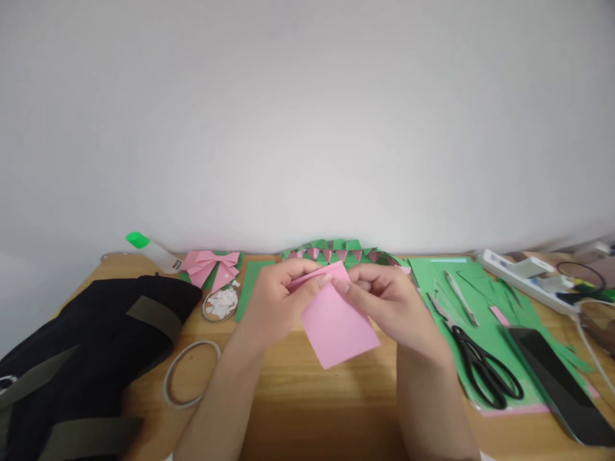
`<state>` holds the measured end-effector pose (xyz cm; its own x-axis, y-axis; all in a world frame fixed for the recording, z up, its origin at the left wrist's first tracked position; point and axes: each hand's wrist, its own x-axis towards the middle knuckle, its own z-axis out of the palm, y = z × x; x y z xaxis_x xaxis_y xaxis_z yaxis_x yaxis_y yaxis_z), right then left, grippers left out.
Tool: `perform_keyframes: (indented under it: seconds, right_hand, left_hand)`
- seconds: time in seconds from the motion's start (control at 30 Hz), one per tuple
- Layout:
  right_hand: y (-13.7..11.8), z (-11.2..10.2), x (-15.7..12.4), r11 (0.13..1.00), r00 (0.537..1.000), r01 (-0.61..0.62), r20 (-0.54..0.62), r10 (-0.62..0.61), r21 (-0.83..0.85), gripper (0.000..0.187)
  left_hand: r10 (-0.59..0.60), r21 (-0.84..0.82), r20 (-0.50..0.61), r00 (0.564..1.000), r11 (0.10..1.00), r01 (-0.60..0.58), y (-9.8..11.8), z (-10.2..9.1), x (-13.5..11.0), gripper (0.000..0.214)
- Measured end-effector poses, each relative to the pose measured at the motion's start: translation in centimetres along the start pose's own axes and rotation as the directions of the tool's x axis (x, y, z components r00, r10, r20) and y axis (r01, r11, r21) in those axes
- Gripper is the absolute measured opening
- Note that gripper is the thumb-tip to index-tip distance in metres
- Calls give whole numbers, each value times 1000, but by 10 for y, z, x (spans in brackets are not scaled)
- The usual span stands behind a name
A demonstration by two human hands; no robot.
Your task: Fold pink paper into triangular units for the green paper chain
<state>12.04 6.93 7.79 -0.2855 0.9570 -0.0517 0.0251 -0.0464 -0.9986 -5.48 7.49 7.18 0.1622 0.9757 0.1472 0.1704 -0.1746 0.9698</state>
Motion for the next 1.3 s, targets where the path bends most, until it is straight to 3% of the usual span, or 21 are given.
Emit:
perform_keyframes:
  seconds: [0.27,0.63,0.8,1.07,1.3]
  right_hand:
    - [2,-4,0,993,996,93,15,-92,-78,32]
    - [6,-3,4,978,991,123,-28,-129,-171,18]
    - [9,-6,4,971,987,150,-31,-158,-184,16]
    - [6,-8,8,987,991,108,-66,-117,-120,30]
    - [4,-5,9,987,992,94,-73,-104,-128,16]
  left_hand:
    - [-13,-113,-169,986,994,-6,-4,0,0,10]
    - [-44,4,37,998,999,44,0,1,0,15]
    - [-51,-4,62,997,999,51,2,-1,2,17]
    - [-92,-101,25,995,991,94,-3,0,2,12]
    - [-67,39,51,996,997,65,-1,3,2,12]
